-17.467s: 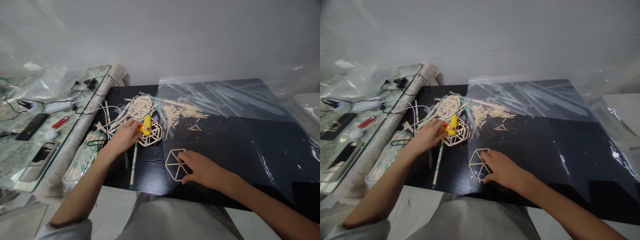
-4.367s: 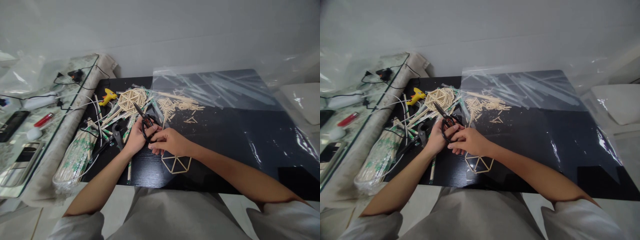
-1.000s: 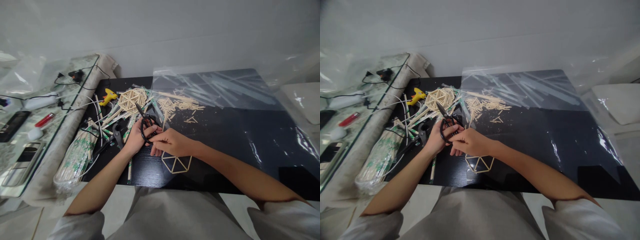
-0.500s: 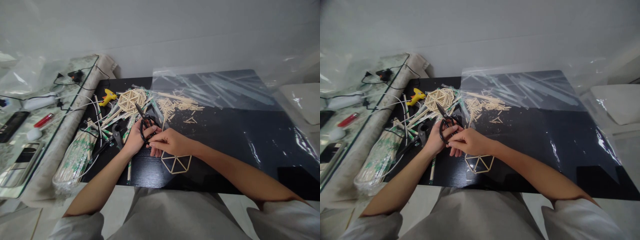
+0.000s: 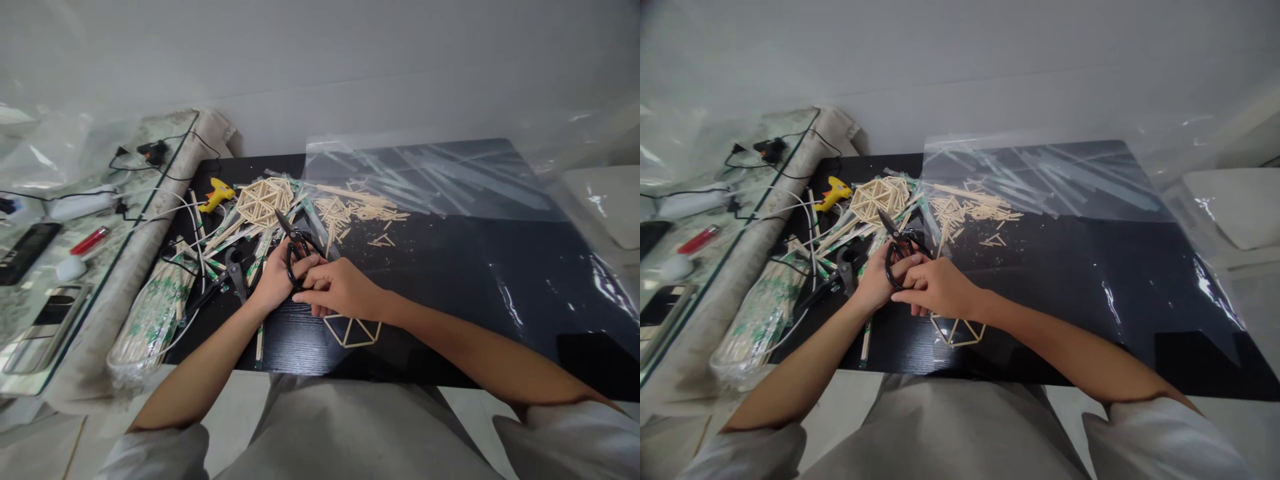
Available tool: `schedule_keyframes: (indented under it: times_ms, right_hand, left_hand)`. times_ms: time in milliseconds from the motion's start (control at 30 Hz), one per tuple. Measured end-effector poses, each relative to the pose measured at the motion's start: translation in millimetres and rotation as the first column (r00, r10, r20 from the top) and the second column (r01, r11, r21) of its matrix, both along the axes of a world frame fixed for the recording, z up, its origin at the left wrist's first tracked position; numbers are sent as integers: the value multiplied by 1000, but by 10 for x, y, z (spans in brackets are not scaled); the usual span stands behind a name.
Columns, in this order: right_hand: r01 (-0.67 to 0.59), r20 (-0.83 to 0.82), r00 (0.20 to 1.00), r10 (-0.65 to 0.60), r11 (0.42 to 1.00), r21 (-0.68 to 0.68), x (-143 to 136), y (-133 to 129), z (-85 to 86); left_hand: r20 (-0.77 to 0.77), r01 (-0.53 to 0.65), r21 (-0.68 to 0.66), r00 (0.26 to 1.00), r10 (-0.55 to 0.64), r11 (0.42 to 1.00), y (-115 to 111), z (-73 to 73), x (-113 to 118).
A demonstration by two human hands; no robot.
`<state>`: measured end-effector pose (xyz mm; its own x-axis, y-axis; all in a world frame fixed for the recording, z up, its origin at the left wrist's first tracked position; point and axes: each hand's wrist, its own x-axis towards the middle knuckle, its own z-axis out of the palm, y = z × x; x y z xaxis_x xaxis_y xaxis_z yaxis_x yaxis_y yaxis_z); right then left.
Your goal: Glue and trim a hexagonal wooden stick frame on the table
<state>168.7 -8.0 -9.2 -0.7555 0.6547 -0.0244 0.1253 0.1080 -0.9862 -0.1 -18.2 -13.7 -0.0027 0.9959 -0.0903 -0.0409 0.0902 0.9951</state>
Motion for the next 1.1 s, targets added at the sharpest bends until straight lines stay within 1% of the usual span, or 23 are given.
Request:
schedule_keyframes:
  times_ms: [200, 333, 467, 533, 733, 933, 1000, 1100]
  right_hand:
    - [80, 20, 997, -80, 997, -1, -12, -2, 4]
    - [52, -13, 999, -52, 999, 12, -5, 5, 38]
    - [17, 3, 1000, -17, 996, 86, 7, 19, 76]
    - [-5, -2, 1000, 5, 996, 93, 9, 29, 89]
    - [-65, -52, 996, 67, 997, 34, 14, 67, 112]
    - [-115, -54, 992, 114, 993, -13, 25, 92, 109]
    - [-108, -59, 993, 107, 994, -18, 21, 87, 99]
    - [-63, -61, 996, 62, 998, -13, 10, 71, 79]
  left_hand:
    - [-28, -15, 6, 999, 15, 1000, 16, -29, -15]
    - [33, -14, -26, 999, 15, 1000, 13, -51, -31]
    - [87, -5, -57, 996, 10, 998, 23, -40, -39]
    - [97, -9, -70, 995, 16, 997, 34, -35, -46]
    - [161, -29, -90, 986, 44, 995, 57, -55, -75]
    - [167, -45, -101, 984, 61, 994, 51, -34, -64]
    - [169, -46, -103, 984, 63, 994, 48, -22, -58]
    - [162, -40, -108, 985, 58, 993, 43, -13, -47]
